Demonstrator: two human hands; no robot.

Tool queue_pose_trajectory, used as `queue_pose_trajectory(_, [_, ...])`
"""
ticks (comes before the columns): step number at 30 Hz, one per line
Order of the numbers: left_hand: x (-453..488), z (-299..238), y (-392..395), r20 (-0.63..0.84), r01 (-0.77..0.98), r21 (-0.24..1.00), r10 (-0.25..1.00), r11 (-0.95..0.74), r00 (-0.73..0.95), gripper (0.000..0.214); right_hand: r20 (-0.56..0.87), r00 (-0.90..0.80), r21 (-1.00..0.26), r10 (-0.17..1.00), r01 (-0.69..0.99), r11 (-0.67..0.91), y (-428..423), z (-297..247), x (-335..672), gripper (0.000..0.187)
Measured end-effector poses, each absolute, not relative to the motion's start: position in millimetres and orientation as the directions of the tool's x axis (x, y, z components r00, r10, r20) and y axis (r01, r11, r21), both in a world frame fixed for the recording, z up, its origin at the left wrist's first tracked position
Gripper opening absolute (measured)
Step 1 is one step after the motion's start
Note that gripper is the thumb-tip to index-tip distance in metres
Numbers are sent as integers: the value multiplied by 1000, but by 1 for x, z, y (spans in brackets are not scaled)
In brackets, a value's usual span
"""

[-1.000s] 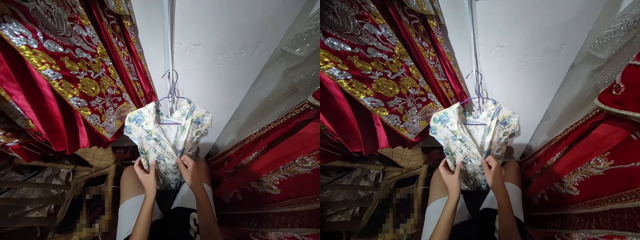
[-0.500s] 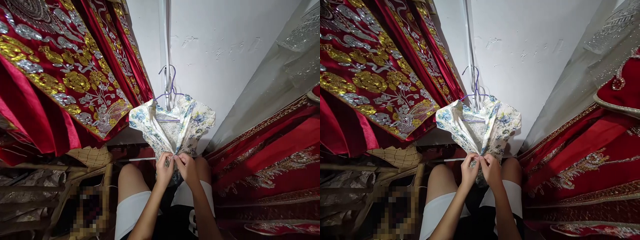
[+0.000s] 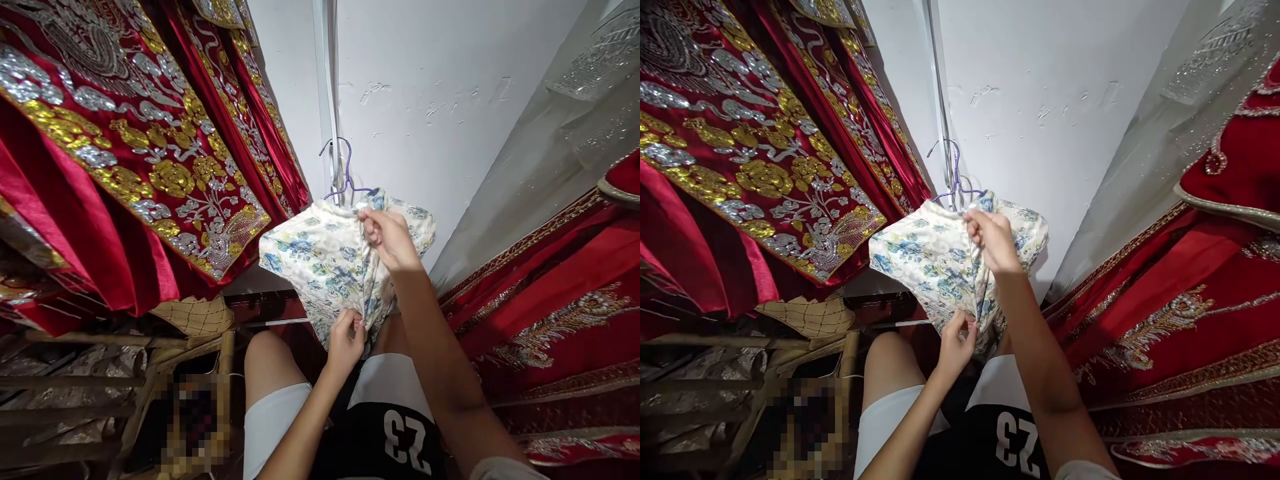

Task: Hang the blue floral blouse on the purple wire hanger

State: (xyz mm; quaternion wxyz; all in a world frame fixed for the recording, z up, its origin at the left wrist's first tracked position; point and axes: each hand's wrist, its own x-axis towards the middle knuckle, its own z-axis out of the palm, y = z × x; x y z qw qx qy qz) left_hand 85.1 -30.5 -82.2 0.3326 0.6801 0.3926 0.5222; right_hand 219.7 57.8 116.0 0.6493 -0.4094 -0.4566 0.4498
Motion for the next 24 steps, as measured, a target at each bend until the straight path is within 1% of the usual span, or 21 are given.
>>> queue_pose_trajectory(3, [80,-77,-23,416,204,866,884,-457,213,9,262,179,-933,948,-203,296,57,128,211,26])
queue_pose_trajectory(5, [72,-58,-13,417,200,862,877,-465,239,2,260,165,-941,952,-180,288,52,122,205,26])
queue_pose_trajectory(7, [61,-25,2,492,169,833,845,-527,210,17,266,171,-943,949,-157,293,46,114,200,24])
queue_pose_trajectory(9, [53,17,20,639,157,742,758,-652,130,27,289,176,-942,941,-122,312,42,110,196,24])
queue_pose_trajectory(10, [50,39,30,707,178,682,702,-709,88,30,307,172,-939,936,-103,327,40,110,194,24])
queue_pose_trajectory(11, [49,59,38,753,219,626,653,-749,82,31,331,163,-934,929,-83,347,39,112,193,25])
queue_pose_trajectory(12, [49,77,46,774,261,579,621,-772,120,30,355,152,-928,922,-64,368,39,113,192,25])
queue_pose_trajectory(15, [54,113,57,802,379,428,538,-820,259,16,415,136,-909,900,9,417,43,108,191,27])
queue_pose_trajectory(17, [53,123,57,824,430,356,496,-830,274,15,426,152,-904,892,108,413,48,93,192,27])
queue_pose_trajectory(18, [49,125,58,841,449,345,483,-825,242,15,418,159,-904,894,169,393,51,83,192,27])
queue_pose_trajectory(19, [42,126,60,858,462,360,482,-810,178,14,403,158,-903,902,229,363,52,71,193,27])
queue_pose_trajectory(20, [31,126,64,865,459,410,495,-788,78,13,380,149,-903,913,275,330,52,59,193,29])
queue_pose_trajectory(21, [18,124,71,846,405,506,530,-761,-61,11,350,137,-907,927,297,298,49,47,193,30])
queue_pose_trajectory(22, [3,121,79,789,317,613,576,-724,-212,9,317,124,-917,940,293,270,44,35,192,32])
queue_pose_trajectory(23, [-13,116,89,682,157,718,639,-678,-355,8,286,118,-932,951,265,248,37,24,190,32])
queue_pose_trajectory(24, [-28,108,98,519,-77,789,727,-610,-449,12,257,114,-949,960,219,228,28,13,188,31])
